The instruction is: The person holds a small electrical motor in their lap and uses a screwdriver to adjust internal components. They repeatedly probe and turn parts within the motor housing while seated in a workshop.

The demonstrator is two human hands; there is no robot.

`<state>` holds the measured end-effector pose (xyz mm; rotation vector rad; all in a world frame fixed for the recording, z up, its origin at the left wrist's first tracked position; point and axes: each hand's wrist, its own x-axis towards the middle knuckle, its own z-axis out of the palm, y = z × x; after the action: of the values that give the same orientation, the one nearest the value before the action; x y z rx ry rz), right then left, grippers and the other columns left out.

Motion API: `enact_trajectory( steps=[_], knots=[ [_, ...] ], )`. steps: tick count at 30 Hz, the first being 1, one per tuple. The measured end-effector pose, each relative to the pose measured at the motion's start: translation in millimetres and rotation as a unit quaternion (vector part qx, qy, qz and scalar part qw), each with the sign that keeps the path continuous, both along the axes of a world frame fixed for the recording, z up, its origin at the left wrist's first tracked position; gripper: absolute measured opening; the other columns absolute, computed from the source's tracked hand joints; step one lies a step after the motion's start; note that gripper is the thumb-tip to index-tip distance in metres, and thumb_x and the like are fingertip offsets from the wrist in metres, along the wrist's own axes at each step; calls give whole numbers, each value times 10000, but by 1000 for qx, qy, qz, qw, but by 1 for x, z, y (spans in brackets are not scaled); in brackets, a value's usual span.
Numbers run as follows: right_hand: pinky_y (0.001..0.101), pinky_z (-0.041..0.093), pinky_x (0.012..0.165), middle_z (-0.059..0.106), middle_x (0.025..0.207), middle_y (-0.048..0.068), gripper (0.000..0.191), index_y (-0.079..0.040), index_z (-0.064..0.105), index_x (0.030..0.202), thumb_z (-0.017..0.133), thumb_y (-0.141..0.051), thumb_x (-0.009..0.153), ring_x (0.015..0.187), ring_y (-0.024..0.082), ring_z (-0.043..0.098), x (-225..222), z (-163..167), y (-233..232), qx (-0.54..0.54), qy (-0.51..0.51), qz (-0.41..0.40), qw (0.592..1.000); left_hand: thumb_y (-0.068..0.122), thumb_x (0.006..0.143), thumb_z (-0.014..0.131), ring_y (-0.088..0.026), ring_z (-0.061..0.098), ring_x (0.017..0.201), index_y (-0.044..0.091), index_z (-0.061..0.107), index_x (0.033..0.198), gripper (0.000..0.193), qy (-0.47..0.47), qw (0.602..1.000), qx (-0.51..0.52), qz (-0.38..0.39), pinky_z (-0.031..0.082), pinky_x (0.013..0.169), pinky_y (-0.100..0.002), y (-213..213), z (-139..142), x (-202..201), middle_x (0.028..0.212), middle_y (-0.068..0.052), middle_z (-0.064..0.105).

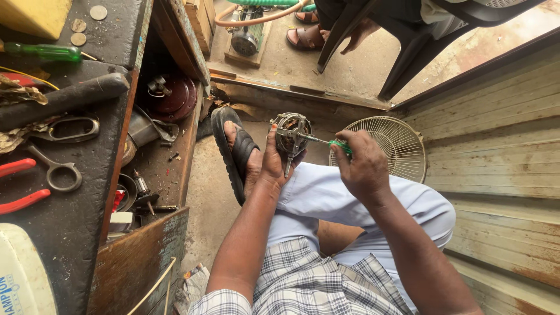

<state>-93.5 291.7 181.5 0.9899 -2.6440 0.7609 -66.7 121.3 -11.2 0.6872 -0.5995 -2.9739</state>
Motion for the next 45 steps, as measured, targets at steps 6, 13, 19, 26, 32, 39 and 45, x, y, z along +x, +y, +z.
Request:
enact_trajectory(
  steps=[6, 13, 19, 26, 32, 39, 45],
  knots=[
    [395, 560, 724, 700, 958, 82, 260, -84, 682, 1157, 747, -270, 988, 825, 261, 704, -5, -7, 5, -4, -34, -8, 999, 706, 934, 533, -174, 708, 978, 144, 612, 1300, 675, 14, 1000, 7, 4, 641, 802, -371, -1, -9, -3, 1117, -45, 706],
    [410, 551, 681, 679, 910, 136, 273, -38, 657, 1184, 702, -218, 983, 777, 279, 694, -10, -8, -3, -12, 10, 1, 1000, 685, 939, 527, -174, 722, 951, 190, 631, 1292, 617, 21, 999, 27, -5, 633, 779, -374, -3, -11, -8, 1109, -24, 725],
    [402, 582, 670, 728, 940, 115, 232, -80, 665, 1090, 722, -257, 951, 772, 276, 728, -4, 3, -4, 0, -53, -30, 998, 699, 942, 545, -177, 723, 933, 172, 651, 1279, 634, 28, 999, 37, -10, 633, 763, -372, -6, -4, -9, 1077, -27, 731],
    [435, 539, 674, 640, 922, 162, 170, -31, 646, 1072, 685, -143, 950, 780, 323, 667, 6, -1, 4, -57, -37, 42, 997, 716, 921, 574, -181, 715, 931, 148, 651, 1267, 669, -4, 999, 36, 3, 640, 766, -364, -5, -14, -8, 1086, -39, 718],
    [394, 562, 630, 703, 836, 102, 189, -65, 692, 984, 719, -246, 941, 718, 267, 715, 2, 3, 8, -39, -126, -15, 991, 715, 887, 573, -179, 720, 941, 180, 653, 1260, 657, 22, 999, 30, 3, 638, 760, -364, -7, -3, -7, 1090, -27, 730],
    [439, 543, 688, 630, 949, 149, 334, 9, 626, 1101, 722, -233, 892, 824, 325, 677, 6, 10, 8, -13, -116, 0, 993, 735, 894, 572, -177, 722, 929, 145, 628, 1290, 713, 12, 1000, -3, 10, 648, 751, -356, -4, -3, -4, 1080, -51, 725],
    [416, 525, 746, 601, 896, 88, 169, -60, 655, 1009, 693, -134, 862, 844, 283, 597, -1, 11, 21, 75, 72, 68, 992, 720, 880, 579, -188, 725, 905, 145, 614, 1301, 713, 24, 999, 12, 19, 647, 751, -358, -1, -7, -7, 1067, -57, 732]
  ],
)
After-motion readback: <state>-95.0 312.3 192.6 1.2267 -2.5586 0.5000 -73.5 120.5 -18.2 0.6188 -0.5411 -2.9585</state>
